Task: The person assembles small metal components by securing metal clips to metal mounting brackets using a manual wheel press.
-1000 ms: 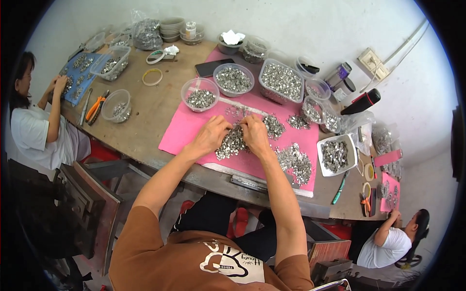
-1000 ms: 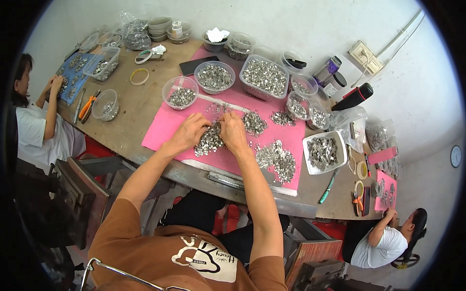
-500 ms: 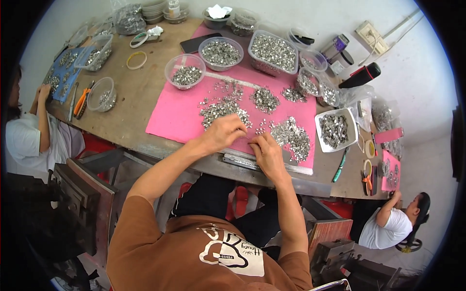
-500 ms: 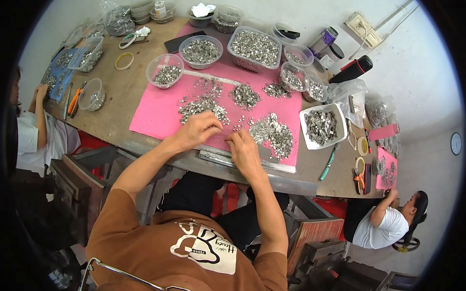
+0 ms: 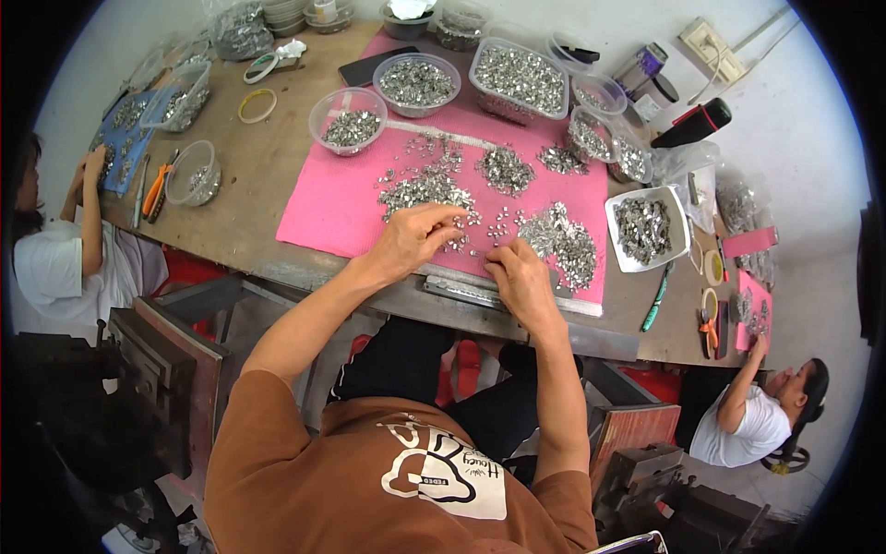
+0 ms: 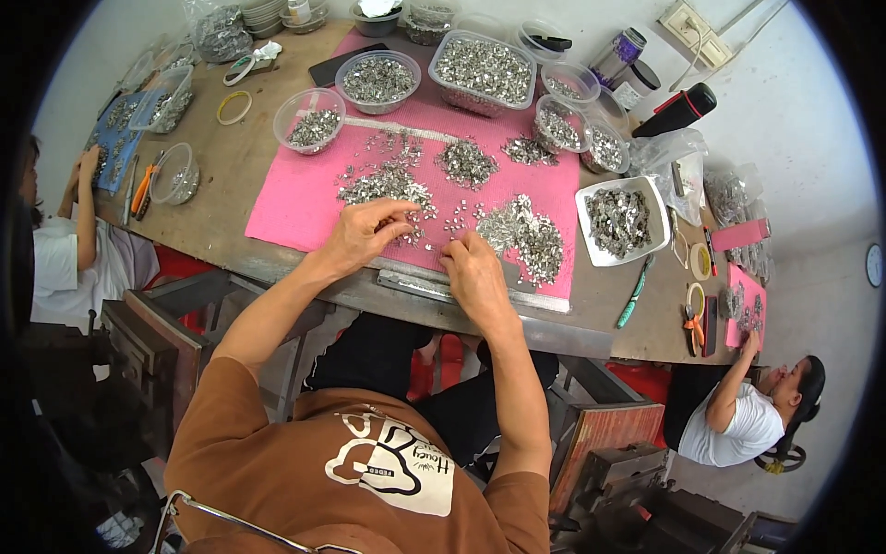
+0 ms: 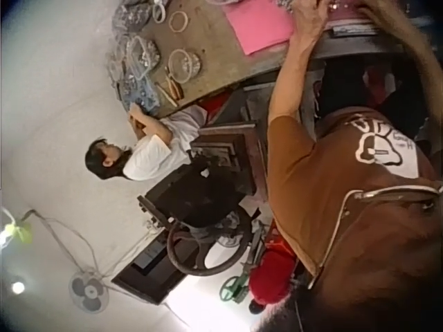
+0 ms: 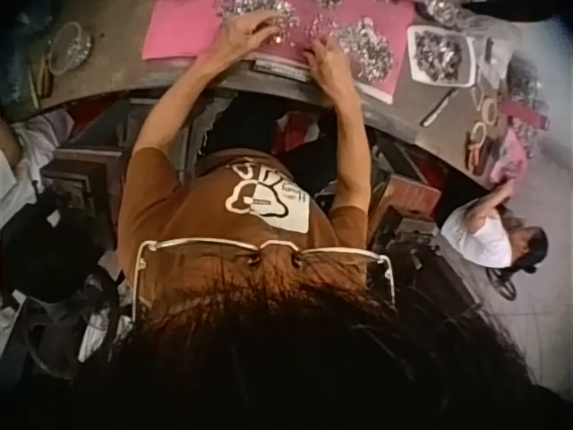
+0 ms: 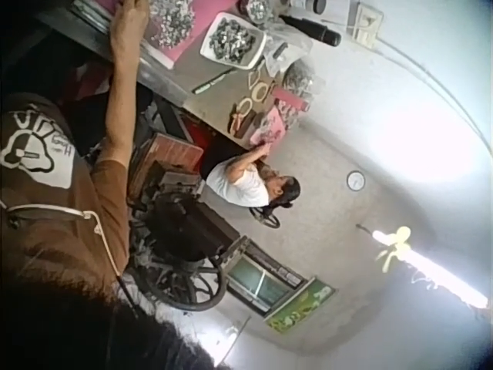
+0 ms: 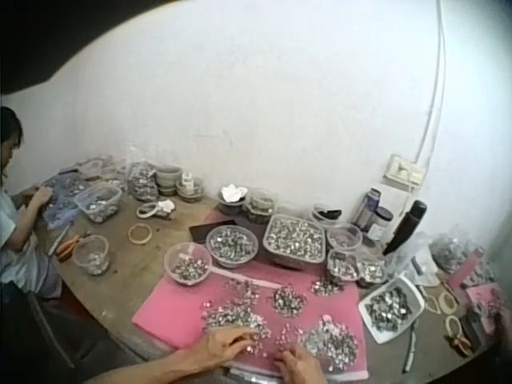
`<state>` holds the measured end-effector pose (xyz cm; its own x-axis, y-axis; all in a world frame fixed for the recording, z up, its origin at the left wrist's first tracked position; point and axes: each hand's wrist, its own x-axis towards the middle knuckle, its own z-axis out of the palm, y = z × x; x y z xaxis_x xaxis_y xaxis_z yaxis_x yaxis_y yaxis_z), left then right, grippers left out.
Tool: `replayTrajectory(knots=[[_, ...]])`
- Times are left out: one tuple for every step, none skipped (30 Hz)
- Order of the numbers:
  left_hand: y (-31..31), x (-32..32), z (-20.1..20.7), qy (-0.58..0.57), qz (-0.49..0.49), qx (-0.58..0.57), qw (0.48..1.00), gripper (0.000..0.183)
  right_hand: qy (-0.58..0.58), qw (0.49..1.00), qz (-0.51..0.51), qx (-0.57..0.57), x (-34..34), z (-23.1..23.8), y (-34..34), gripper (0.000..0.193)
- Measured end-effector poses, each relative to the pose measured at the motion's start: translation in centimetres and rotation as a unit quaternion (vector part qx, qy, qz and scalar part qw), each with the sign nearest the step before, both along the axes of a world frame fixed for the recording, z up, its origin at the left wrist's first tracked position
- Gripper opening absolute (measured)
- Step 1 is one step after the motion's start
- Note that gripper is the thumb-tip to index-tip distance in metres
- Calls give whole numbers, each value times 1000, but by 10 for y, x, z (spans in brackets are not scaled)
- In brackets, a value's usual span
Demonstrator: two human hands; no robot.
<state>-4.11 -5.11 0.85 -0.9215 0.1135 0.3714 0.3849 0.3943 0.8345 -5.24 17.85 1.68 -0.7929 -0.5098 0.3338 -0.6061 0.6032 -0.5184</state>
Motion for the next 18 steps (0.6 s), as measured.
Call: replayTrajectory(knots=[[1,2,2,-26,14,36,999,9,-3,1000,-1,0,-1,-1,2,9],[-2,3,1,16,1,-2,1000,9,17,1000,3,16,-2,-2,4,8],[-5,5,-2,14,1,-3,1000,9,38,999,9,32,-3,-3,5,8],[-8,8,-4,64,-10,-47,997,9,36,999,7,35,-3,-2,5,8],[-10,10,-6,115,-22,-92,989,9,35,999,7,35,-3,-1,5,8],[-13,13,-8,113,-22,-91,989,9,31,999,7,39,-3,1,6,8],[-14,17,-10,119,-28,-132,984,8,27,999,7,43,-2,2,6,8],[-14,21,-12,125,-35,-173,976,8,26,999,7,43,0,3,6,8],[-14,24,-13,124,-34,-173,976,8,-2,999,-2,33,2,4,4,9],[-14,26,-13,116,-38,-179,976,8,-29,999,-11,24,4,6,2,10],[-14,28,-14,109,-41,-185,976,8,-30,999,-10,24,9,9,0,10],[-15,28,-16,107,-40,-185,976,8,-71,997,-9,-28,17,15,-3,11],[-16,26,-19,115,-29,-161,980,9,-112,990,-7,-81,25,17,-7,13],[-17,26,-21,122,-19,-137,983,10,-114,990,-6,-80,31,16,-11,13],[-16,25,-23,122,-19,-136,983,10,-63,995,19,-81,36,16,-14,13],[-15,25,-24,108,-12,-128,986,11,-12,996,44,-83,41,15,-17,14],[-15,25,-25,94,-4,-119,988,12,-12,996,44,-82,43,12,-19,14],[-14,25,-24,93,-4,-119,989,12,8,995,42,-93,46,7,-22,14]])
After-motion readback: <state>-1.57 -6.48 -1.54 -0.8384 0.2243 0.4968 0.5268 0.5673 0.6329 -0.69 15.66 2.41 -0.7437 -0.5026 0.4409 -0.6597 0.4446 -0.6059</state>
